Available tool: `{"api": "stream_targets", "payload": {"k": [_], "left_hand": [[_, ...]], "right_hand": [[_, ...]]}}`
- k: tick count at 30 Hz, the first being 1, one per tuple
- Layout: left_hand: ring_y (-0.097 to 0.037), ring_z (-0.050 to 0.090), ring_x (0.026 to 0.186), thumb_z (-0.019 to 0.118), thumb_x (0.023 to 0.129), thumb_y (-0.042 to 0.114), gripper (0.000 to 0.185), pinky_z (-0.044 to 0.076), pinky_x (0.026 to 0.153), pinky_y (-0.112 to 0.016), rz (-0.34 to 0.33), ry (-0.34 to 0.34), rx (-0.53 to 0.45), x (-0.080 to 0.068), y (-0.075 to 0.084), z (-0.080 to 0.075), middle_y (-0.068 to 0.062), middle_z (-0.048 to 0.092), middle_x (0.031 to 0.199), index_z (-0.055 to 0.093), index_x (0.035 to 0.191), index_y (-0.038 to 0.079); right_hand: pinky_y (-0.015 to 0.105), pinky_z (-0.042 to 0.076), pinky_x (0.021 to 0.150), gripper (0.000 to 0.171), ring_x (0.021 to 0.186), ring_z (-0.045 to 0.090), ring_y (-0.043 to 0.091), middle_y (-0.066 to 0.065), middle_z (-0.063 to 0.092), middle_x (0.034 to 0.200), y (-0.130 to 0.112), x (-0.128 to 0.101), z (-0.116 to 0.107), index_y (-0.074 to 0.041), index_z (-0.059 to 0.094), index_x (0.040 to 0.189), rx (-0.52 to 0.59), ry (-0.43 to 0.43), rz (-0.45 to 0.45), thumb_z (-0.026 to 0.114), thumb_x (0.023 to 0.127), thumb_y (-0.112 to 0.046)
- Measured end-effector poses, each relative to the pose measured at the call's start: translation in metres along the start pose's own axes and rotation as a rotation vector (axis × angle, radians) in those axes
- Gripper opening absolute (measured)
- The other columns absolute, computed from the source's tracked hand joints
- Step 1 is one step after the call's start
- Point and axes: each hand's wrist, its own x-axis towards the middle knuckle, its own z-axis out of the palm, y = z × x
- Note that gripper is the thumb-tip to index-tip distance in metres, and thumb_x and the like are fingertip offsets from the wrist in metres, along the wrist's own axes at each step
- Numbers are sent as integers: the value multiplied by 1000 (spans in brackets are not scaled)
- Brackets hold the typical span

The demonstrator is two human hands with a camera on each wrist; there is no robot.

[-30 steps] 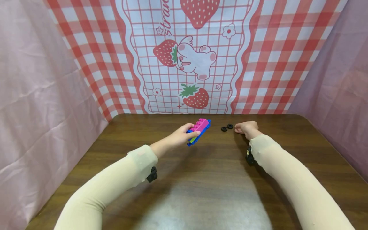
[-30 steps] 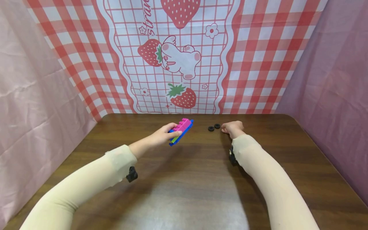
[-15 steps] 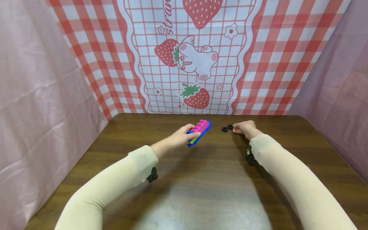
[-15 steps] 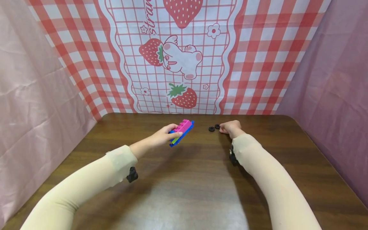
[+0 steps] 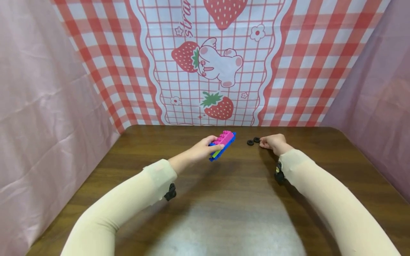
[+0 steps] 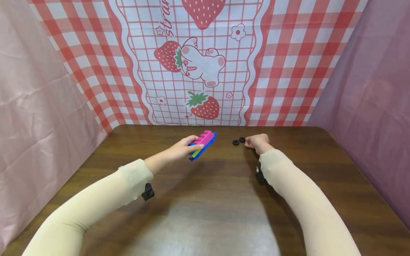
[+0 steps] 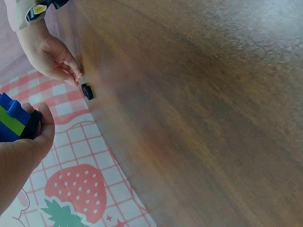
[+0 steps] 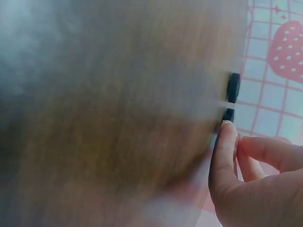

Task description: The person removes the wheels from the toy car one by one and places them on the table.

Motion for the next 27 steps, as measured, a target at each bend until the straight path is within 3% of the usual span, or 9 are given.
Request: {"api": "stream_targets", "payload": {"k": [6, 12, 17, 23, 27], "left_hand": [[-15, 57, 92, 52, 101, 28, 42, 49, 76, -24, -5, -9, -66, 1, 4, 1, -16, 58, 114, 46, 131, 1], [-18, 57, 94, 51, 99, 22, 40, 48, 74, -23, -9, 5, -125, 2, 7, 2, -16, 57, 114, 45, 132, -1], [-22, 58, 95, 53, 97, 18, 39, 49, 72, -23, 1, 12, -102, 3, 8, 3, -20, 58, 116, 45, 131, -1], [-17, 60, 84, 56, 97, 16, 38, 50, 69, -23, 33, 7, -94, 3, 8, 5, -23, 60, 111, 46, 129, -2], [-16, 61, 84, 58, 97, 17, 39, 52, 70, -24, 45, 12, -67, 2, 10, 7, -20, 61, 111, 47, 129, -1]], "right_hand": [[23, 55, 80, 44, 62, 68, 6, 1, 67, 67, -8, -16, 6, 16, 42, 134, 88, -90, -48, 53, 94, 2], [26, 54, 86, 46, 71, 70, 6, -2, 68, 74, -19, -38, 19, 18, 41, 136, 5, -183, -110, 53, 97, -4], [27, 54, 85, 48, 79, 71, 9, 0, 69, 80, -29, -55, 27, 18, 37, 137, 30, -257, -130, 51, 99, -6], [25, 56, 82, 47, 80, 72, 10, -2, 69, 83, -35, -73, 36, 17, 38, 137, 25, -321, -142, 49, 101, -9], [32, 53, 90, 50, 81, 72, 12, 0, 71, 84, -37, -84, 43, 17, 40, 135, 43, -348, -153, 53, 100, -15]]}}
